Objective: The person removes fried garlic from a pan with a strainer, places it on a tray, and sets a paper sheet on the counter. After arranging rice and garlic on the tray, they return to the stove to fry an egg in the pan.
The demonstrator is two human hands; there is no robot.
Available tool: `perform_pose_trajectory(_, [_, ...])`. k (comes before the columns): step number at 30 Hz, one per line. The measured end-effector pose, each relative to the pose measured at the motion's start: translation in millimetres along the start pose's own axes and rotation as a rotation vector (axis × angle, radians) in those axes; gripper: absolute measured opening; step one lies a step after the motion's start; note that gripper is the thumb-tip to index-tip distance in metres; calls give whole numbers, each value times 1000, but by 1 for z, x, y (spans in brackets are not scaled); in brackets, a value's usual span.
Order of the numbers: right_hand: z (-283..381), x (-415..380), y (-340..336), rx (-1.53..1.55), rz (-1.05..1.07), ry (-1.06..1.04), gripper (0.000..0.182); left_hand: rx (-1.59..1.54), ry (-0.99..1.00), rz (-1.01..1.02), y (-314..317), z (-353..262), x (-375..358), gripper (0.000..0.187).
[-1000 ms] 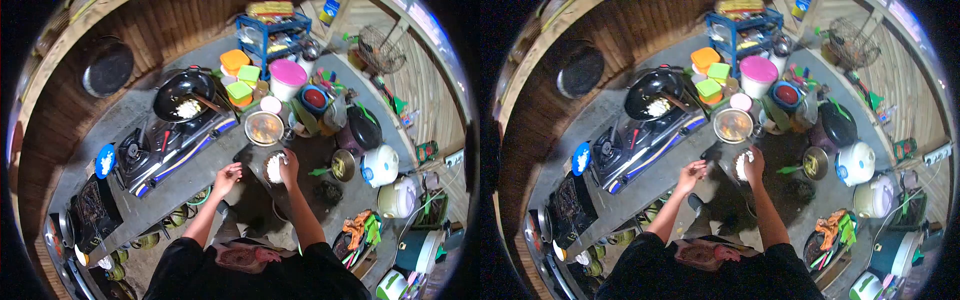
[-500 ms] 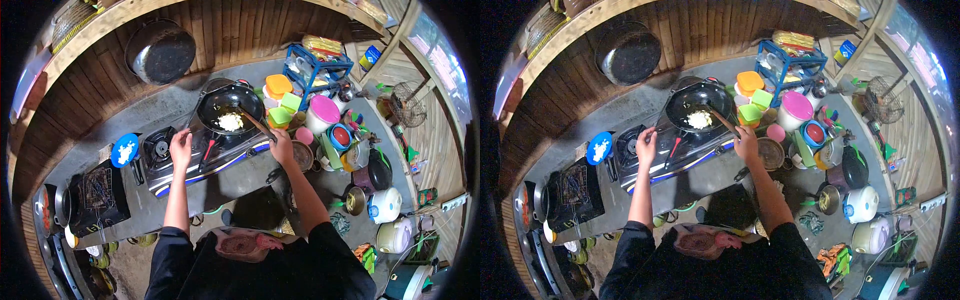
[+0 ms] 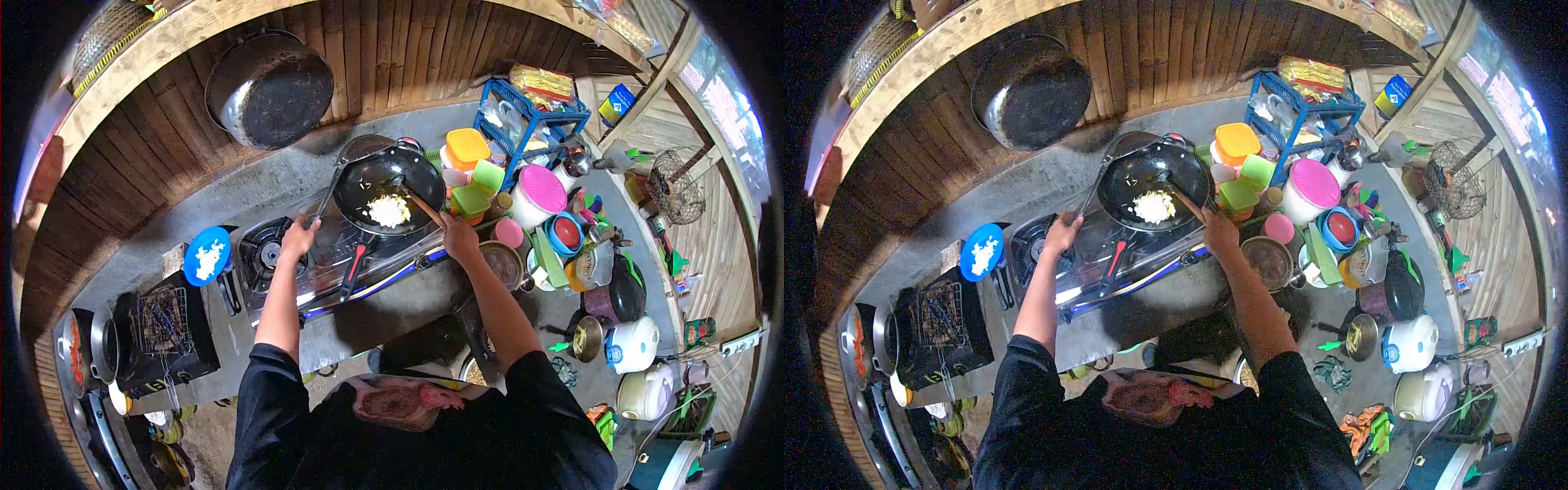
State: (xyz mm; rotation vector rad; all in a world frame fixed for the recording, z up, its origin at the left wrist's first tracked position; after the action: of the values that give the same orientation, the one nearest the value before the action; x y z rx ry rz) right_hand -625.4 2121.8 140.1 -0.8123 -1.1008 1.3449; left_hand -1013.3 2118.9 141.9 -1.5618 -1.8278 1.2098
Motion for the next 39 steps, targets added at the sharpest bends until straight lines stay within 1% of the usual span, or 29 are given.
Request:
perform_pose_trajectory(2, [-3,2,8,55,-20,-68,44,-108,34,-29,12,10,8,59])
perform_pose_trajectory(6, [0,-1,8,96,6,-122,47,-112,68,-18,20,10,8,52])
perform_pose_trajectory(8, [3,-5,5,99,20,-88,46,-112,130,-167,19,1,-3,42])
perform_pose_trajectory(9, [3,-7,1,100,20,-88,46,-111,129,-168,19,-2,-5,42])
perform_pose_trajectory(11, [3,-11,-8,123,10,-143,45,-81,105,-245,20,-9,-7,35])
perform_pose_trajectory(12, [1,-12,-12,121,8,-144,45,-112,67,-246,18,-14,-13,34])
perform_pose_trajectory(15, [-4,-19,-27,118,-17,-212,45,-114,68,-297,12,-28,-31,34])
perform_pose_trajectory(18, [-9,-28,-52,130,26,-219,41,-72,36,-327,3,-43,-50,33])
perform_pose_trajectory(20, [-10,-37,-74,139,57,-170,37,-80,34,-362,0,-47,-58,33])
perform_pose_trajectory(23, [-25,-44,-91,102,27,-176,34,-99,54,-424,-1,-47,-65,33])
perform_pose_trajectory(25, [-24,-50,-115,81,50,-200,33,-106,75,-463,-9,-51,-76,32])
perform_pose_trajectory(26, [-23,-54,-124,60,76,-219,32,-133,28,-397,-12,-52,-81,41])
perform_pose_trajectory(28, [-24,-57,-131,41,88,-243,32,-128,23,-407,-13,-51,-89,41])
perform_pose_trajectory(30, [-28,-56,-125,22,98,-267,32,-139,9,-400,-16,-55,-101,40])
perform_pose_trajectory(32, [-35,-46,-100,103,81,-377,33,-166,1,-408,-16,-57,-113,39])
perform_pose_trajectory(33, [-33,-44,-92,105,82,-383,33,-195,-4,-414,-15,-57,-118,39])
perform_pose_trajectory(35, [-21,-39,-76,128,109,-322,34,-189,-25,-426,-10,-55,-126,40])
perform_pose_trajectory(36, [-16,-37,-70,126,98,-286,34,-223,7,-474,-7,-55,-130,35])
perform_pose_trajectory(37, [-15,-36,-68,129,104,-296,34,-258,37,-523,-5,-54,-135,31])
perform_pose_trajectory(38, [-13,-33,-66,116,63,-290,35,-307,-4,-473,-4,-52,-137,31])
perform_pose_trajectory(39, [-7,-30,-67,105,23,-285,35,-343,-36,-489,-4,-54,-142,31])
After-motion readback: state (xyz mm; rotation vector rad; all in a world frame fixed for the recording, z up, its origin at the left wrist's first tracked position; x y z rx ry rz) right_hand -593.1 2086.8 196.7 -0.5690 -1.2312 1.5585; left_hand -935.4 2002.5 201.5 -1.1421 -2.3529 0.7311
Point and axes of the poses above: each hand's wrist, its own x-axis towards the middle knuckle, its own y-axis out of the palm, z = x × y, the point moved 1 cm from there along x, towards the middle knuckle, and after that the axes turned 1 degree about z, right-handed, at the moved point
